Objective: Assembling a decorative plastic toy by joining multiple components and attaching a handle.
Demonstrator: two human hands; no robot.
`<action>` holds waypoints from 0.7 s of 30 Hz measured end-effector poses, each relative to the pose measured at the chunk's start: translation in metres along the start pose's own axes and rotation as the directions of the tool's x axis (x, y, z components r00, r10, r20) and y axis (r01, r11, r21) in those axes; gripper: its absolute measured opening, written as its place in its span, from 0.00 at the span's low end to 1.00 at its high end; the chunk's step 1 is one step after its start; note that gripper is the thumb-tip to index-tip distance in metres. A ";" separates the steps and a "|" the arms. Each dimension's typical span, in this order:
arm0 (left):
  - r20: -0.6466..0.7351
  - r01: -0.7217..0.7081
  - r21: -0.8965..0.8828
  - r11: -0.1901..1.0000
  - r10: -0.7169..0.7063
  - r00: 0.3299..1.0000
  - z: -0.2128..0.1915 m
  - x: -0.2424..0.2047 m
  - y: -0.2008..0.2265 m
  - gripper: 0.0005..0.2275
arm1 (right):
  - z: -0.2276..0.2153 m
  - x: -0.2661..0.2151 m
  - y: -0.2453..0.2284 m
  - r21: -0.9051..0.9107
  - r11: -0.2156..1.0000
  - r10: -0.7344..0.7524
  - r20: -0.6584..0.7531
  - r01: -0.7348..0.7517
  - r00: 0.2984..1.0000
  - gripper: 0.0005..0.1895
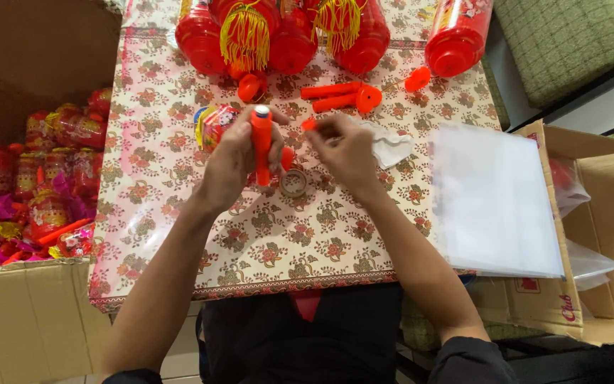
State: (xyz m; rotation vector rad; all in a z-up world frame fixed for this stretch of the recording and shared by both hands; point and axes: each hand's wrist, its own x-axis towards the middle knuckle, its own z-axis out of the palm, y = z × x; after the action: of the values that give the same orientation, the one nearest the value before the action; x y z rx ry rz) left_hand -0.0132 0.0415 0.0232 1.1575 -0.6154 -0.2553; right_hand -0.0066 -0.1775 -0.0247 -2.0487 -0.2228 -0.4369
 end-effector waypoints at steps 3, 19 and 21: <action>0.042 0.131 0.039 0.991 -0.133 0.990 0.014 -0.005 0.027 0.25 | -0.015 0.000 -0.021 0.263 0.958 -0.075 -0.166 0.118 0.983 0.18; 0.167 0.044 0.711 0.702 -0.230 0.959 -0.005 -0.006 0.064 0.14 | -0.015 -0.004 -0.027 -0.047 0.702 -0.710 -0.120 0.710 0.694 0.10; 0.204 0.014 0.685 0.728 -0.211 0.956 -0.009 -0.003 0.057 0.15 | -0.015 -0.005 -0.018 -0.070 0.670 -0.741 -0.117 0.739 0.661 0.10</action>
State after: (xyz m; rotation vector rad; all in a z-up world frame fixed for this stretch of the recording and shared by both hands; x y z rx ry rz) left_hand -0.0177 0.0727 0.0719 1.9030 -0.9236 -0.3068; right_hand -0.0206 -0.1818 -0.0055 -1.8536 -1.0020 -1.0815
